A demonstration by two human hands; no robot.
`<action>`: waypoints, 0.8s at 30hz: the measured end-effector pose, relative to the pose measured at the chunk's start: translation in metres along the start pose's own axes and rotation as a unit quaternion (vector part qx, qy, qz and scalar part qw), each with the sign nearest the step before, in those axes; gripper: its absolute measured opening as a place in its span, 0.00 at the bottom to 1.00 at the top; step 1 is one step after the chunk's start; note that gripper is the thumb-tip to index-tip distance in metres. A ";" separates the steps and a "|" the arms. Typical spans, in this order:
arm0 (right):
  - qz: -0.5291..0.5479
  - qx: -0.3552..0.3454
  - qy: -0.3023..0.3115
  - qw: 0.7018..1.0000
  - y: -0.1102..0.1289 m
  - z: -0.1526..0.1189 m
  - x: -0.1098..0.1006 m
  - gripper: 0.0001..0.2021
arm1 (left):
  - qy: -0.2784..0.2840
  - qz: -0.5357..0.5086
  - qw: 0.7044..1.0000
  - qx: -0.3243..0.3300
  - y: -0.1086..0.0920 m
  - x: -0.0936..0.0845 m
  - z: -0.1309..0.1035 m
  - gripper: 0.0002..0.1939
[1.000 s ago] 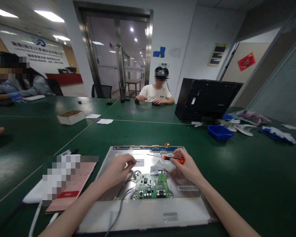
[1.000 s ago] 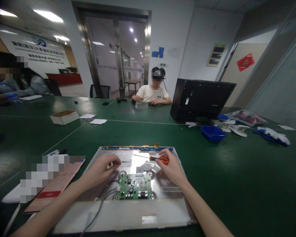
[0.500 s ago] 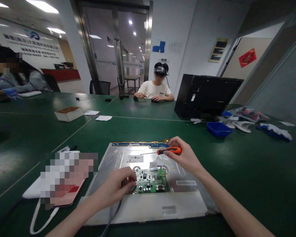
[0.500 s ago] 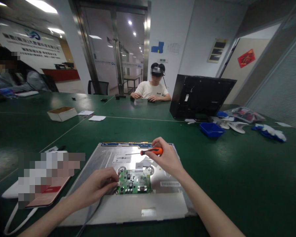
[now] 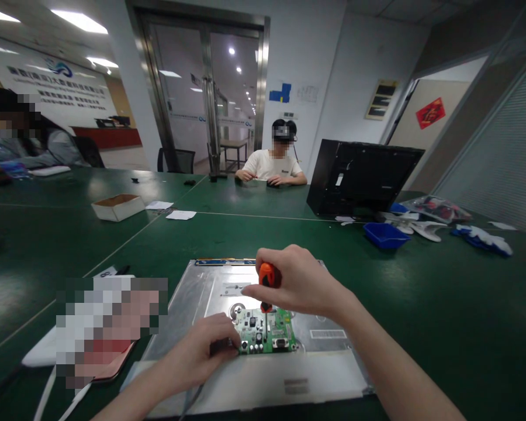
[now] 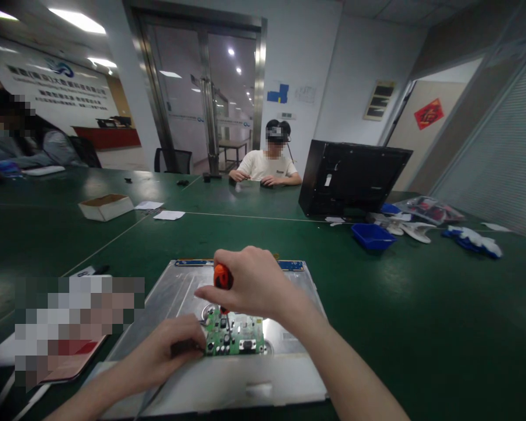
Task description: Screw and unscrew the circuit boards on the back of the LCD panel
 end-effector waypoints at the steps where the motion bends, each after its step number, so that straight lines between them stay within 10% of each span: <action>1: -0.004 -0.004 0.000 1.000 0.002 0.001 0.002 0.18 | -0.001 0.002 1.000 0.013 -0.002 0.000 0.000 0.06; 24: 0.025 -0.055 0.051 0.997 0.013 -0.001 0.020 0.13 | 0.006 0.008 1.000 0.017 -0.004 -0.001 -0.003 0.10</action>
Point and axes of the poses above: each hand's wrist, its own z-axis towards the middle knuckle, its own x-axis out of the palm, y = z × x, the point moved 8 cm from there along z, towards the middle knuckle, and after that the axes turned 2 degrees about -x, right-handed, at the moved point
